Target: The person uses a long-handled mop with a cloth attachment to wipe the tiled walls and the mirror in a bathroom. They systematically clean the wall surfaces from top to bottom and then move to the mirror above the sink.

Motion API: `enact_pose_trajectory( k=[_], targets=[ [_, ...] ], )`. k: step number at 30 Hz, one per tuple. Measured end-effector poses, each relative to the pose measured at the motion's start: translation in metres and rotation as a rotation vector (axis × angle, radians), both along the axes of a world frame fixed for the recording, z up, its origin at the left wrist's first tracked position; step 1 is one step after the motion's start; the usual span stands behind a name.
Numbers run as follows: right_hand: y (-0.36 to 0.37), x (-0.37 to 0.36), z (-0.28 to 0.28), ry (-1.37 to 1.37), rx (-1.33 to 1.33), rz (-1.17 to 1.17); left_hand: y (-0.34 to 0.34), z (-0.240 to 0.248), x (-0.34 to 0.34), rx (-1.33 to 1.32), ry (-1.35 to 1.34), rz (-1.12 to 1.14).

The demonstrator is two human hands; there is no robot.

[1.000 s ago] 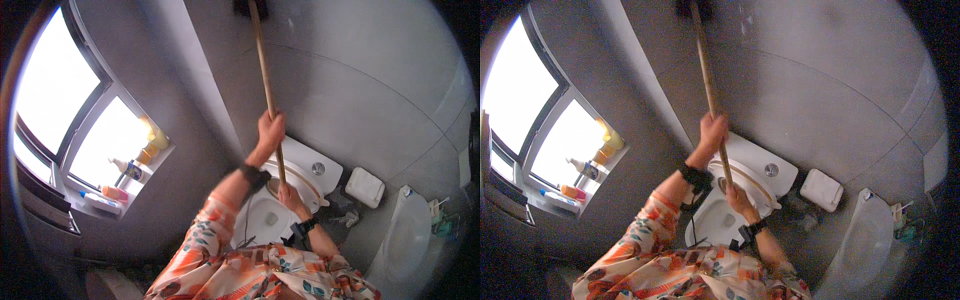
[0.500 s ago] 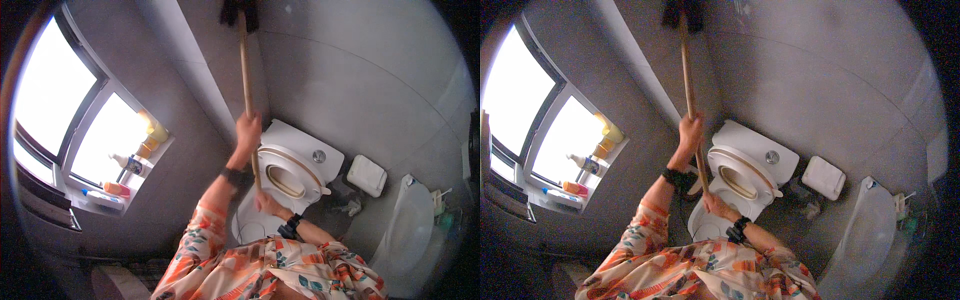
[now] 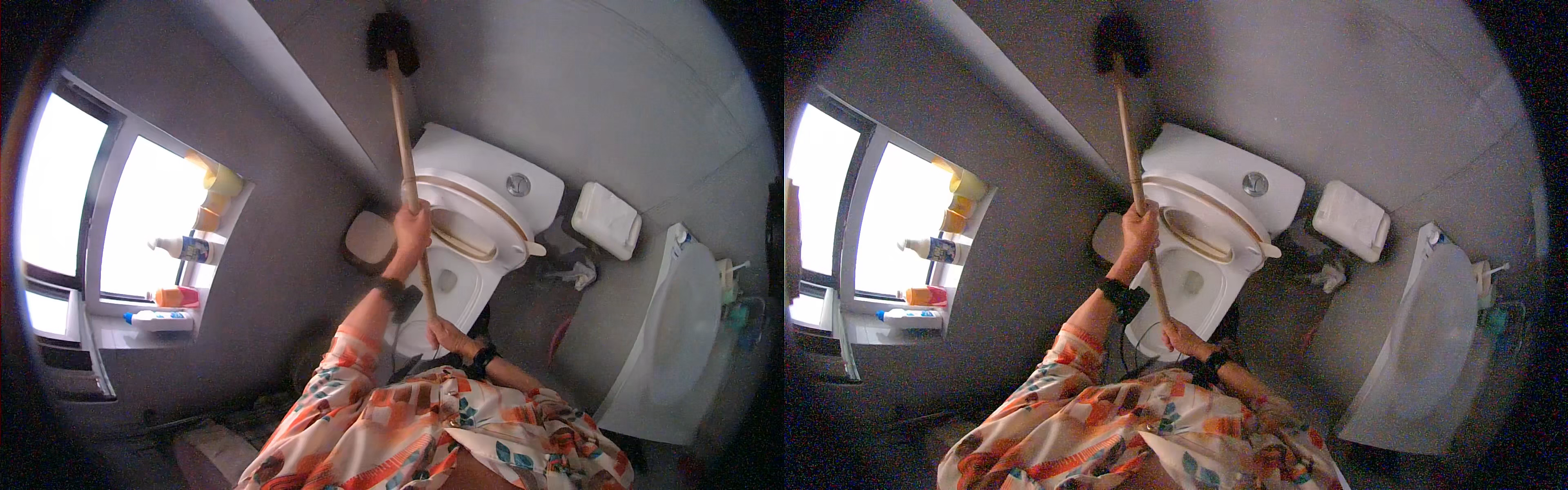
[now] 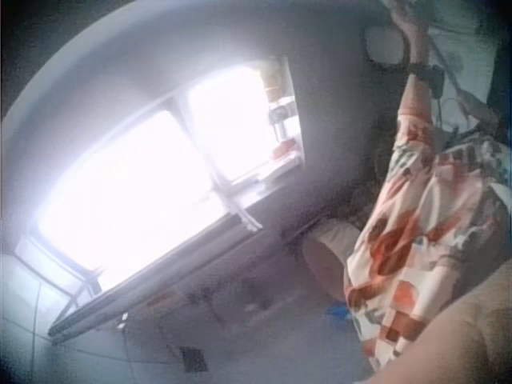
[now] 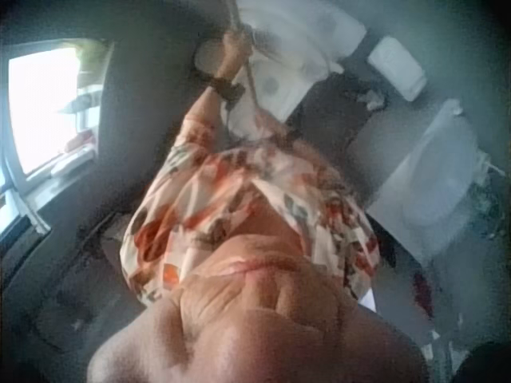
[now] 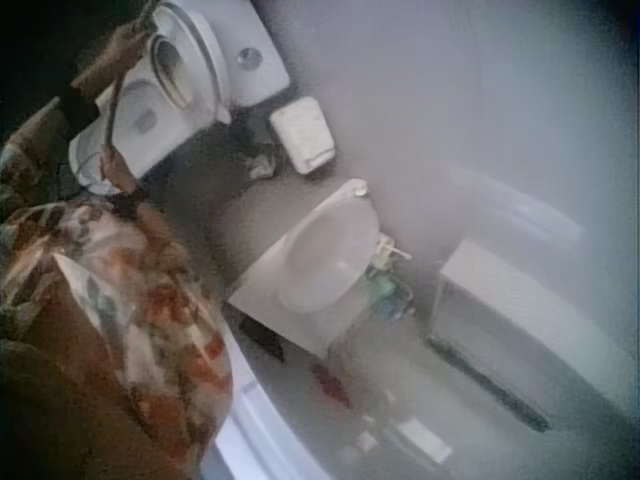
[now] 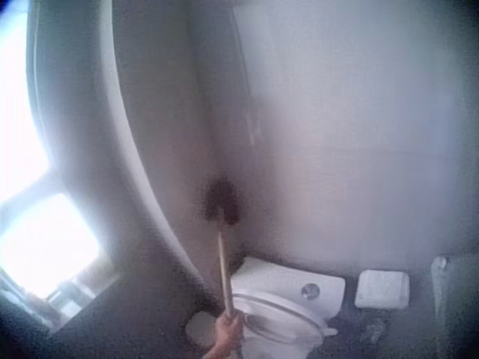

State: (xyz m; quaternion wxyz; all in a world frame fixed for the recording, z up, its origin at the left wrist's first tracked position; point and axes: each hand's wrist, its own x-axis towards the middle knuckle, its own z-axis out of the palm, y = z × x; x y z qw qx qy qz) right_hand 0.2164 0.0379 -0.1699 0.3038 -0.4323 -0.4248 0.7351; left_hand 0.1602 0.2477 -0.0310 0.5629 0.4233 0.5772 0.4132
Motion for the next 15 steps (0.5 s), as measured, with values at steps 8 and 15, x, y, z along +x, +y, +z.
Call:
enact_pose_trajectory(
  k=[8,15],
  targets=[
    [-0.014,-0.012,0.0,-0.021,-0.004,0.063,-0.005,-0.037,-0.01,-0.044,0.03,-0.023],
    [-0.021,-0.027,-0.001,0.037,0.048,0.116,-0.013,-0.045,-0.025,-0.029,0.027,-0.032]
  ],
)
